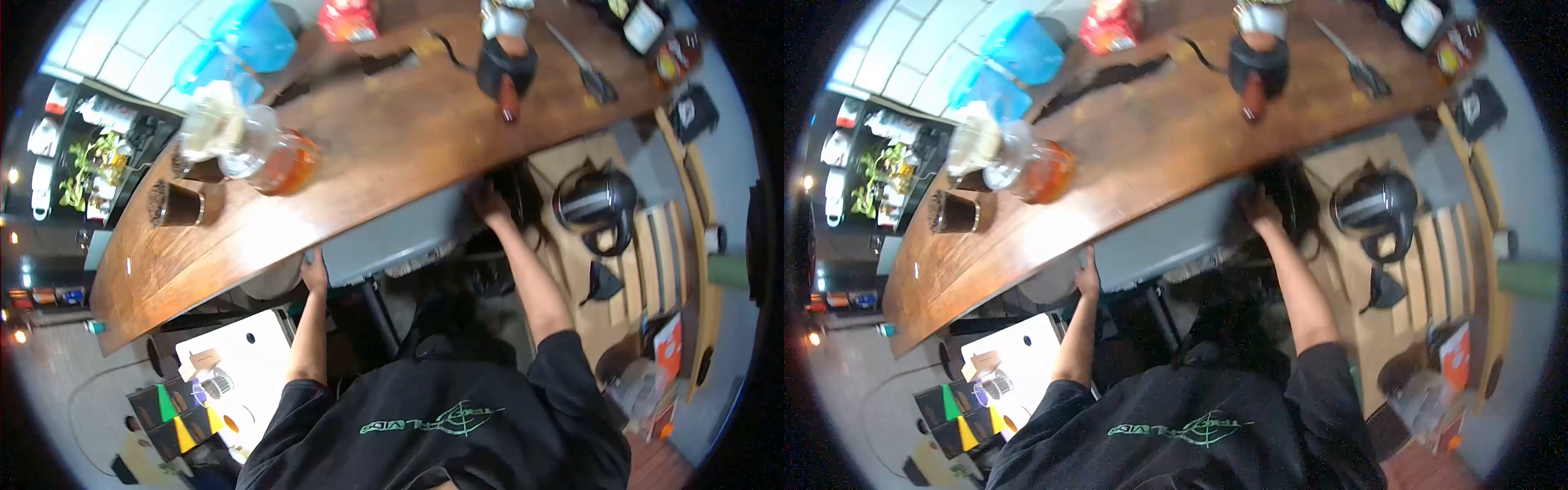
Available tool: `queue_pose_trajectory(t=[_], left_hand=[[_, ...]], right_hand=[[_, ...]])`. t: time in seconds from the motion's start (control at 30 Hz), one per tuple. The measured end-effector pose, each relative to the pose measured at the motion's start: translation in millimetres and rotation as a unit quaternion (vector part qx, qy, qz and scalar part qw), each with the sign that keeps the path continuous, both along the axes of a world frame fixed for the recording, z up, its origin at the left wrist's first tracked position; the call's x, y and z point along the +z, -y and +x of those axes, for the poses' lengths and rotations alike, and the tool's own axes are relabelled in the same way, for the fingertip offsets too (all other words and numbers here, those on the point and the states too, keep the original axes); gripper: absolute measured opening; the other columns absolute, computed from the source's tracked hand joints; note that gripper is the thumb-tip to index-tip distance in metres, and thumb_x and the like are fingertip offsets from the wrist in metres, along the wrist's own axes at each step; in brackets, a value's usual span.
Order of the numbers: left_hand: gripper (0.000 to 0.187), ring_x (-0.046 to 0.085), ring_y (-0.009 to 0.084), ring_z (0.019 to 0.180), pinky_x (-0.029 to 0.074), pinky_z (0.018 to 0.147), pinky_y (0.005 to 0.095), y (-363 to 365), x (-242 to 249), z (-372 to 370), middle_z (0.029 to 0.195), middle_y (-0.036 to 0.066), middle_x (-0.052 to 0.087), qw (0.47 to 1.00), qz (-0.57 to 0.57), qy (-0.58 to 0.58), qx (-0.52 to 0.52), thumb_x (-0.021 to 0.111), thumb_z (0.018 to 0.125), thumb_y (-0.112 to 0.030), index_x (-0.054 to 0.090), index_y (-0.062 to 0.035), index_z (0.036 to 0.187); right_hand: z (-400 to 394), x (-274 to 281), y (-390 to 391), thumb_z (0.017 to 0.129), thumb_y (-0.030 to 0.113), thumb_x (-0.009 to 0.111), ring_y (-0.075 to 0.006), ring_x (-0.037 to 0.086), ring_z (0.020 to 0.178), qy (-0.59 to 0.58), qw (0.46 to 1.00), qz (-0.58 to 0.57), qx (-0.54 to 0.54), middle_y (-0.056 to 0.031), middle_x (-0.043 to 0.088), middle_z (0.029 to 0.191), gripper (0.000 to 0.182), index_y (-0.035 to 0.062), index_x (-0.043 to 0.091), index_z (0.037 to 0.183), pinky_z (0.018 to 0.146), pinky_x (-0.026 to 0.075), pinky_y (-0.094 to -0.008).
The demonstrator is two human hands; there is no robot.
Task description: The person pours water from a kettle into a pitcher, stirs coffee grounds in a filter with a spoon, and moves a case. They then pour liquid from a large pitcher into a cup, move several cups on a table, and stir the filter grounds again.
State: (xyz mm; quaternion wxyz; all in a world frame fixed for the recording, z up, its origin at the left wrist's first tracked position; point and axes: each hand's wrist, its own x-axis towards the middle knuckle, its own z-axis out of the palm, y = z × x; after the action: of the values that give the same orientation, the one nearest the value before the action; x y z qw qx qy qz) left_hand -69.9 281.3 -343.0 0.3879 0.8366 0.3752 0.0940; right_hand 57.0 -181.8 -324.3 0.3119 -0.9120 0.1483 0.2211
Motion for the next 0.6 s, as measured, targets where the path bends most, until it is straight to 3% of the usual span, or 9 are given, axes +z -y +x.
queue_pose_trajectory(t=[0.13,0.27,0.3,0.33,0.37,0.43,0.5,0.57,0.6], left_hand=[[0.068,0.050,0.0446,0.125,0.040,0.105,0.0456,3.8,4.7,-3.2,0.129,0.032,0.057,1.000,0.011,-0.018,-0.008,0.064,0.086,-0.051,0.058,0.0021,0.128],[0.068,0.052,0.0439,0.123,0.043,0.102,0.0490,-11.2,-1.6,-4.2,0.131,0.025,0.057,0.984,-0.004,-0.177,-0.031,0.059,0.086,-0.057,0.055,-0.0080,0.134],[0.068,0.052,0.0439,0.123,0.043,0.102,0.0490,-17.8,4.1,-3.9,0.131,0.025,0.057,0.985,-0.008,-0.172,-0.020,0.059,0.086,-0.057,0.055,-0.0080,0.134],[0.067,0.052,0.0431,0.124,0.044,0.101,0.0490,-21.9,14.5,-3.7,0.132,0.023,0.058,0.980,0.036,-0.152,-0.123,0.058,0.086,-0.057,0.055,-0.0104,0.134],[0.066,0.051,0.0422,0.124,0.044,0.101,0.0491,-24.6,23.5,-3.0,0.133,0.021,0.058,0.962,0.083,-0.132,-0.226,0.058,0.086,-0.058,0.056,-0.0127,0.134],[0.055,0.053,0.0366,0.125,0.044,0.102,0.0476,-29.0,37.1,-6.0,0.133,0.020,0.058,0.941,0.136,-0.176,-0.255,0.056,0.091,-0.054,0.060,-0.0137,0.129],[0.053,0.064,0.0328,0.110,0.049,0.093,0.0456,-27.0,78.7,-7.6,0.119,0.022,0.065,0.861,0.048,-0.095,-0.498,0.055,0.093,-0.052,0.063,-0.0111,0.125],[0.052,0.069,0.0287,0.085,0.053,0.078,0.0429,20.8,214.6,6.4,0.093,0.018,0.071,0.779,-0.062,-0.414,-0.467,0.058,0.093,-0.052,0.066,-0.0074,0.118],[0.048,0.067,0.0248,0.075,0.052,0.070,0.0393,28.1,242.2,1.0,0.082,0.014,0.069,0.779,-0.096,-0.330,-0.525,0.060,0.093,-0.049,0.067,-0.0052,0.111]], right_hand=[[13.8,-19.7,11.7,0.081,0.086,0.035,-0.0491,0.050,0.123,0.016,0.999,-0.022,0.041,-0.0379,0.050,0.131,0.113,0.0024,0.014,0.154,0.104,0.041,-0.0526],[14.0,-5.5,15.3,0.093,0.061,0.043,-0.0467,0.048,0.127,-0.045,0.992,-0.009,0.114,-0.0308,0.048,0.139,0.084,0.0057,0.021,0.153,0.106,0.040,-0.0503],[19.8,-43.4,31.8,0.092,0.061,0.043,-0.0451,0.052,0.124,-0.009,0.984,0.012,0.178,-0.0279,0.044,0.144,0.083,0.0080,0.025,0.152,0.104,0.042,-0.0514],[34.8,-149.3,70.9,0.092,0.061,0.043,-0.0451,0.052,0.124,-0.002,0.982,0.009,0.188,-0.0279,0.044,0.144,0.083,0.0080,0.025,0.152,0.104,0.042,-0.0514],[42.5,-246.9,86.9,0.096,0.049,0.045,-0.0441,0.050,0.126,0.257,0.916,-0.080,0.297,-0.0261,0.044,0.145,0.070,0.0054,0.031,0.149,0.104,0.042,-0.0515],[54.1,-228.1,79.0,0.096,0.049,0.045,-0.0440,0.050,0.126,0.245,0.917,-0.085,0.304,-0.0260,0.044,0.144,0.070,0.0051,0.031,0.149,0.104,0.042,-0.0514],[56.5,-189.5,62.6,0.096,0.048,0.044,-0.0437,0.050,0.126,0.213,0.924,-0.098,0.302,-0.0260,0.045,0.144,0.068,0.0045,0.033,0.148,0.104,0.042,-0.0513],[51.9,-158.1,54.0,0.097,0.048,0.044,-0.0435,0.050,0.127,0.180,0.932,-0.112,0.295,-0.0259,0.045,0.144,0.067,0.0038,0.035,0.146,0.104,0.042,-0.0511],[41.1,-149.0,58.6,0.097,0.048,0.044,-0.0434,0.050,0.127,0.161,0.936,-0.120,0.290,-0.0259,0.045,0.144,0.066,0.0035,0.036,0.146,0.104,0.042,-0.0511]])
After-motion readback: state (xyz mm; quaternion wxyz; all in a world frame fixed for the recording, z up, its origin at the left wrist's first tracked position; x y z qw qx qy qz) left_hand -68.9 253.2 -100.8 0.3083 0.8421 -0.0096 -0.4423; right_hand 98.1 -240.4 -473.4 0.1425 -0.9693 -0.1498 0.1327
